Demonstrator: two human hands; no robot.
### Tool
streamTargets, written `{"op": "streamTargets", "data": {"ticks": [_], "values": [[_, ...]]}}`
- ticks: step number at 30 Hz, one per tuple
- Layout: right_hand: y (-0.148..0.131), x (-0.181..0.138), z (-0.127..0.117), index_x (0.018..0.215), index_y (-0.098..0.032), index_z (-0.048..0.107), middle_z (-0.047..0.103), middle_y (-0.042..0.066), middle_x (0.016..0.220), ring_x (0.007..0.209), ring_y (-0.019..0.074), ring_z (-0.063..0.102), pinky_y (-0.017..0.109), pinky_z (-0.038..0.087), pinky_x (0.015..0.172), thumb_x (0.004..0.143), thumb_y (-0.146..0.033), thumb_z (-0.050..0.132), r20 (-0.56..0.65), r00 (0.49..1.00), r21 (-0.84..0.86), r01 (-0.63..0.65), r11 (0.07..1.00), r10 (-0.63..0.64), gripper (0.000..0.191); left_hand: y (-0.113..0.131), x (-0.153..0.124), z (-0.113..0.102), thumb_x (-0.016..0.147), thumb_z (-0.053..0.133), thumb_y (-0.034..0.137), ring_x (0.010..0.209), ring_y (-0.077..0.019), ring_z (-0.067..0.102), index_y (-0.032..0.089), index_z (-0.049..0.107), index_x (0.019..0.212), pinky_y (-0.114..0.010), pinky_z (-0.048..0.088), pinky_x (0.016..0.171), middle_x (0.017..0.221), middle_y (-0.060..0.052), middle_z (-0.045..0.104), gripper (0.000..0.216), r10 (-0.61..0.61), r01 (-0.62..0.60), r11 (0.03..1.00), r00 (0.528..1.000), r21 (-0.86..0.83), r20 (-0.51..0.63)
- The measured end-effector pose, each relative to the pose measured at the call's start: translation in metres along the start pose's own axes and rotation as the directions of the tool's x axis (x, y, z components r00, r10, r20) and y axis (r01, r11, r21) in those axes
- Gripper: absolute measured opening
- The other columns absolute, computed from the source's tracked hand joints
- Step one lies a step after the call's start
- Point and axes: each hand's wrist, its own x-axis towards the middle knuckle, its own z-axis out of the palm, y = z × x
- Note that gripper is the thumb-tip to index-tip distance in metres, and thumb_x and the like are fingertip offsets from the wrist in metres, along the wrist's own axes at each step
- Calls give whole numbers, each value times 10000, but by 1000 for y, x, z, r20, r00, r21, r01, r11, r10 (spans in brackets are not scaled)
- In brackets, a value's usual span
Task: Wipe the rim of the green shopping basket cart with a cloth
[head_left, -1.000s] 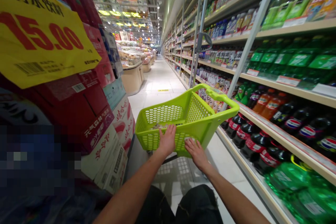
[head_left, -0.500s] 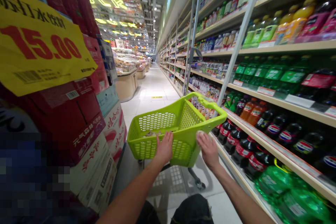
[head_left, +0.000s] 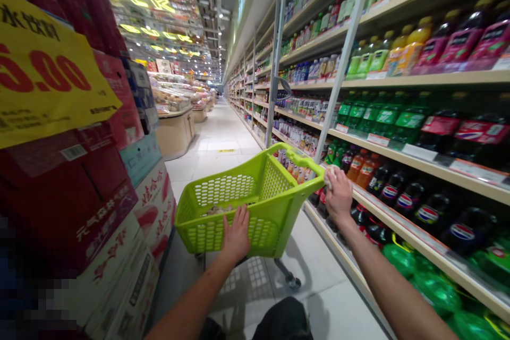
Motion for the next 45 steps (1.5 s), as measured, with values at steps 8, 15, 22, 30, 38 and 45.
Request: {"op": "streamTargets", "data": {"ticks": [8,15,22,30,38,45], "values": [[-45,2,20,1114,-234,566,525,31,1254,1253,171,341,396,296,1005,821,-57,353,220,795,177,537,825,-565,404,-4,-3,1,633,386,174,1351,-239,59,110,299,1337,-591,101,1030,1469,-46,63,713,31,-31,999,999,-6,-17],[-27,14,14,1168,-186,530,505,109,1257,1226,217,375,431,330,972,826,-81,371,113,947,9,301,954,-300,392,0,-3,0,629,427,187,1350,-255,66,128,366,1300,-593,83,1032,1472,-62,64,676,35,-36,997,999,-72,-10],[-82,-27,14,988,-251,623,522,37,1258,1232,208,376,453,289,984,845,-123,410,258,760,212,558,802,-597,286,-22,-3,-4,653,412,179,1341,-230,133,128,196,1371,-567,99,1047,1463,-67,149,751,-68,66,993,997,-97,-20],[-56,3,21,1130,-216,561,515,97,1253,1231,241,376,452,280,976,819,-91,373,46,975,79,212,974,-216,384,-53,-11,-1,623,403,170,1348,-239,87,142,182,1377,-585,113,1035,1464,-53,152,786,-164,166,986,985,-32,45],[-128,-43,52,1133,-239,564,536,43,1240,1204,186,402,367,319,959,809,-63,347,184,854,225,445,867,-487,427,-41,-12,1,621,424,204,1348,-260,66,116,164,1378,-575,84,1042,1464,-81,139,805,-130,131,991,991,-17,26],[-86,-19,39,1122,-172,573,542,118,1222,1169,257,446,451,302,956,793,-38,367,169,952,29,254,967,-255,411,-76,-27,8,645,406,135,1341,-251,127,109,207,1364,-559,99,1047,1448,-108,203,747,-277,277,961,961,9,-24]]}}
